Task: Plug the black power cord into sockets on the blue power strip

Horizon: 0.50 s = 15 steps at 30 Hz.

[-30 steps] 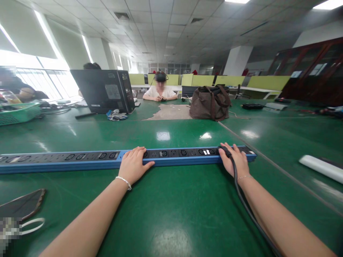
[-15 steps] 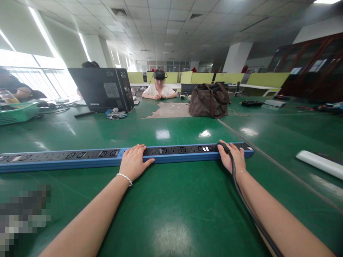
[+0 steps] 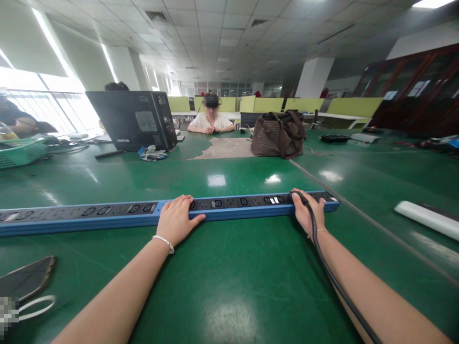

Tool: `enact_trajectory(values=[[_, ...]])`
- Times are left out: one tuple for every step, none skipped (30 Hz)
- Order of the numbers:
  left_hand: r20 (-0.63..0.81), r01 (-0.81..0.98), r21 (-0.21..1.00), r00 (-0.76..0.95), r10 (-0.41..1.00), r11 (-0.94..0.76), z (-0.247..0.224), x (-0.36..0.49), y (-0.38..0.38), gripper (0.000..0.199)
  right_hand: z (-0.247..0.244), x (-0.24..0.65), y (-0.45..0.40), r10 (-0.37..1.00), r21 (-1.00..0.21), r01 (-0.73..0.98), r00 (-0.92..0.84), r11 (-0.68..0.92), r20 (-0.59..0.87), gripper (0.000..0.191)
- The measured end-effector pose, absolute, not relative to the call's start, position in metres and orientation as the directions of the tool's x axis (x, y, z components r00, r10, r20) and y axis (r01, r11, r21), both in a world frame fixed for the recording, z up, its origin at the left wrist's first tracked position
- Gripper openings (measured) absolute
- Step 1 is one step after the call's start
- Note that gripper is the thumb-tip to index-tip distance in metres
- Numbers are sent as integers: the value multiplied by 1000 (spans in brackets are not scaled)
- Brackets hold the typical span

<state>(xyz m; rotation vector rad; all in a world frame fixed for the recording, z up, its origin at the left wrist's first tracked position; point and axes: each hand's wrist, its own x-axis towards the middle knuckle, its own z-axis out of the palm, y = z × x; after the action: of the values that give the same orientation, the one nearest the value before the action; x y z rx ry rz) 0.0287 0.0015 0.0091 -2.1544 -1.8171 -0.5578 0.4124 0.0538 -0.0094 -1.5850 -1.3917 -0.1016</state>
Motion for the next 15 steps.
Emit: enact_trajectory(values=[[454,984,40,140,880,-176,9,29,2,56,-6,413,54,672,-643,747,390,169,630,46],[454,984,37,140,880,-175,9,29,2,56,-2,413,54,628,-690,696,449,201,636,48],[454,984,34,141,880,-175,9,29,2,56,1,412,53,587,-729,643,503,236,634,51],[455,984,32,142,879,-175,9,29,2,56,4,409,52,562,-752,604,538,263,628,53],[456,984,32,142,879,-175,9,29,2,56,7,405,50,580,-757,593,526,273,622,53],[457,984,33,141,878,-176,8,29,2,57,8,399,48,619,-754,596,490,276,613,52],[458,984,36,140,878,-176,8,29,2,57,9,391,45,667,-750,600,440,280,601,51],[460,984,40,138,877,-176,8,29,2,57,10,382,43,722,-745,600,374,290,582,50],[461,983,43,137,877,-176,8,29,2,57,10,373,40,760,-740,602,317,300,567,50],[462,983,45,137,876,-177,8,29,1,57,9,363,38,786,-735,605,273,308,555,49],[463,983,45,137,876,-178,8,29,1,57,9,353,37,809,-725,613,228,314,543,48],[463,983,45,138,875,-179,8,29,1,57,8,345,36,823,-710,630,190,316,535,48],[463,982,45,140,875,-181,9,29,0,57,8,338,35,830,-689,653,163,315,534,47],[463,982,44,142,875,-183,9,29,0,57,7,333,35,833,-664,677,136,317,536,46],[463,982,42,144,875,-184,9,30,0,56,7,329,35,833,-640,700,115,319,541,46]])
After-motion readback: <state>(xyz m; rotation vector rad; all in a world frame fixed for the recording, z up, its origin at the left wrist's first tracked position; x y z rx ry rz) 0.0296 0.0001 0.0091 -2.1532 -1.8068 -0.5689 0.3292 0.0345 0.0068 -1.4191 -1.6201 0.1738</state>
